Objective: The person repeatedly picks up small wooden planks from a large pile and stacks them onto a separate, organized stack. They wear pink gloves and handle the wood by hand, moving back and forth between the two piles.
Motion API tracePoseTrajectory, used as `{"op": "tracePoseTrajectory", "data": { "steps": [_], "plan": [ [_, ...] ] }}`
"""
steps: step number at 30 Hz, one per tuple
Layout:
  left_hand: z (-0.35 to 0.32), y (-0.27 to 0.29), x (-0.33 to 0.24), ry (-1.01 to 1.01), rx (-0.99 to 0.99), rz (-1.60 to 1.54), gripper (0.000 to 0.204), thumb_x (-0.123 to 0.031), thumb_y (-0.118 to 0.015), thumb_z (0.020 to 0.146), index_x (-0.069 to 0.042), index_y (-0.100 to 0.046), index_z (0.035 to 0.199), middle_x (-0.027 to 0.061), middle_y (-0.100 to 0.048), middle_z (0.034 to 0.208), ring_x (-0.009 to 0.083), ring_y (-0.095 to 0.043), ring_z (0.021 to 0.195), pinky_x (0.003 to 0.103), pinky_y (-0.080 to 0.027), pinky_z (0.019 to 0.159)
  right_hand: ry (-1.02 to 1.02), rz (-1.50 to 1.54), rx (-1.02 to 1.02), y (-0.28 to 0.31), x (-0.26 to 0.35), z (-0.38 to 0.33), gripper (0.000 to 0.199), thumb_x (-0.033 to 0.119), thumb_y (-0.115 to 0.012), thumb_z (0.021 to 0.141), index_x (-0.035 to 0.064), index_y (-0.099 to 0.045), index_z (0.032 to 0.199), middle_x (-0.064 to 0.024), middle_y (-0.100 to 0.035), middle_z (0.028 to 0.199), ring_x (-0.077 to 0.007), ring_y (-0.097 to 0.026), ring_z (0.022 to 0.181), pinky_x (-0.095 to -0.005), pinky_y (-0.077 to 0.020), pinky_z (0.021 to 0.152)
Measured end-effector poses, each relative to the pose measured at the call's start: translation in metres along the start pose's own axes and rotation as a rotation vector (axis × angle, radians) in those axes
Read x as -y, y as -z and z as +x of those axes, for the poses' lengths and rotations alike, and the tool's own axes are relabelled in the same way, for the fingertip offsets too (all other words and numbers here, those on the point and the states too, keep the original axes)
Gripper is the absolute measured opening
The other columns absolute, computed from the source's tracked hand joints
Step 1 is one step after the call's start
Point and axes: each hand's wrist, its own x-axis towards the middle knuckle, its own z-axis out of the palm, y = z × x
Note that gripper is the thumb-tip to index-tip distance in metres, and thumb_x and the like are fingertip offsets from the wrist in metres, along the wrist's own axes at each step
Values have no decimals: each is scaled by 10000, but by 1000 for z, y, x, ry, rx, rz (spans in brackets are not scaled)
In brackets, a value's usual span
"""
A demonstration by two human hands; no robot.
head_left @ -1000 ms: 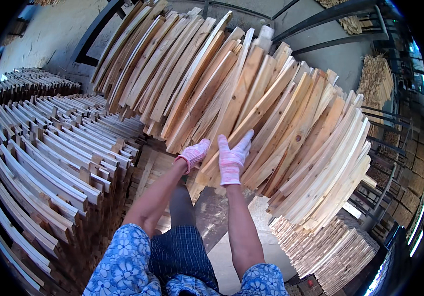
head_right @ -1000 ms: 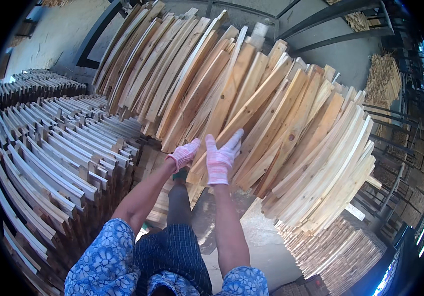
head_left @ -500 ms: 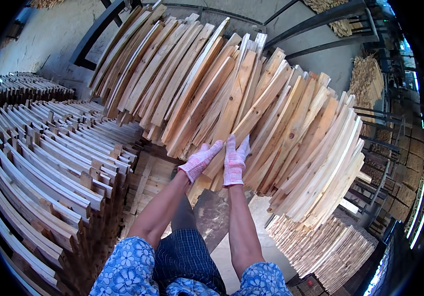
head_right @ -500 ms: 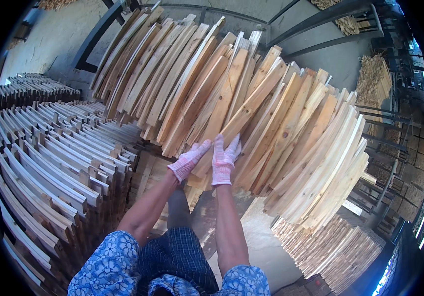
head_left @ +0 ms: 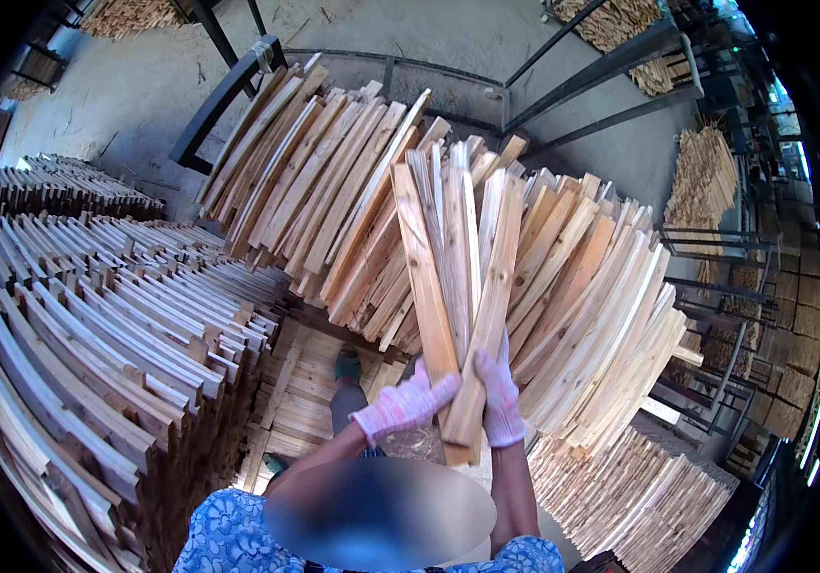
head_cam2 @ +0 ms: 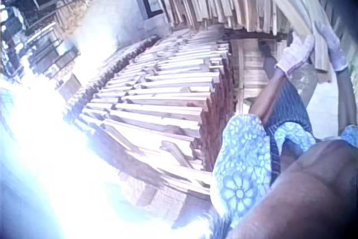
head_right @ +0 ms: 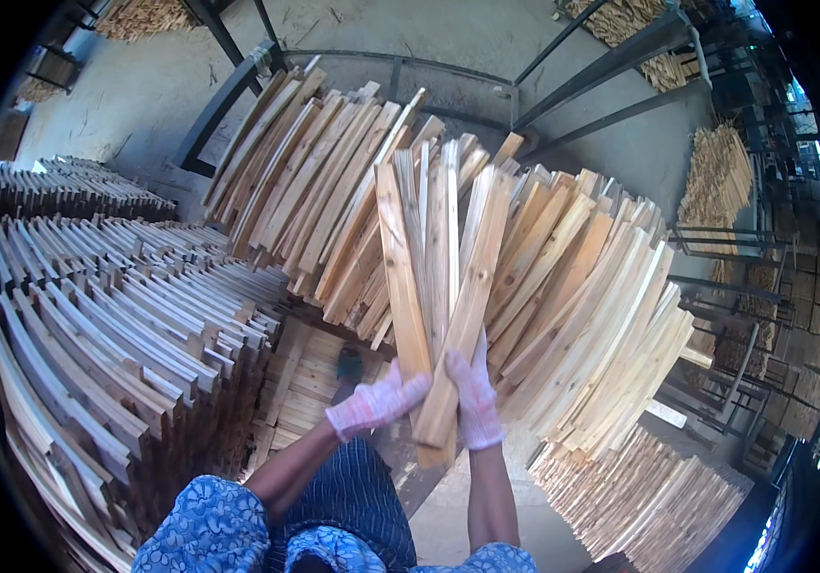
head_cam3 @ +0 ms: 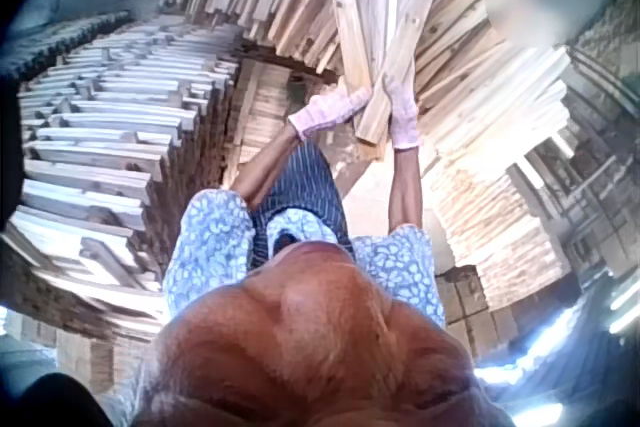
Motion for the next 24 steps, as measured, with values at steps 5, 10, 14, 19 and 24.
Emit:
{"op": "tracePoseTrajectory", "data": {
  "steps": [5, 10, 14, 19, 24],
  "plan": [
    [-32, -2, -21, 2, -47, -427, 914, -542, -629, 970, -78, -137, 1584, 280, -495, 1462, 353, -559, 1313, 424, -453, 1107, -193, 197, 133, -2, 14, -57, 866, 288, -701, 986, 68, -181, 1643, -91, -404, 1558, -220, -425, 1404, -338, -343, 1182],
    [29, -7, -3, 42, -338, -442, 911, -580, -632, 957, -83, -218, 1598, 256, -520, 1462, 332, -537, 1340, 405, -445, 1104, -99, 25, 158, -22, -2, -19, 807, 297, -663, 1015, 62, -204, 1636, -100, -425, 1545, -207, -439, 1392, -336, -368, 1164],
    [11, 7, -54, 73, -490, -84, 932, -623, -614, 941, -72, -270, 1609, 310, -487, 1480, 399, -517, 1372, 433, -416, 1130, -98, 249, 135, -33, 30, -24, 737, 260, -605, 1044, 59, -210, 1633, -119, -445, 1529, -219, -468, 1381, -345, -394, 1159],
    [-88, 18, -139, -25, -526, 78, 981, -697, -562, 917, -85, -264, 1623, 337, -435, 1471, 451, -495, 1378, 474, -381, 1157, 81, 258, 17, -55, 64, -60, 720, 346, -600, 1048, 59, -267, 1618, -120, -508, 1476, -213, -552, 1299, -341, -489, 1091],
    [-182, 19, -185, -513, -725, -80, 980, -524, -706, 904, -11, -262, 1611, 378, -437, 1405, 505, -493, 1322, 472, -388, 1151, 239, 148, 133, -78, 131, -106, 788, 317, -601, 1027, 41, -194, 1644, -147, -421, 1573, -231, -481, 1383, -349, -428, 1130]
  ]
}}
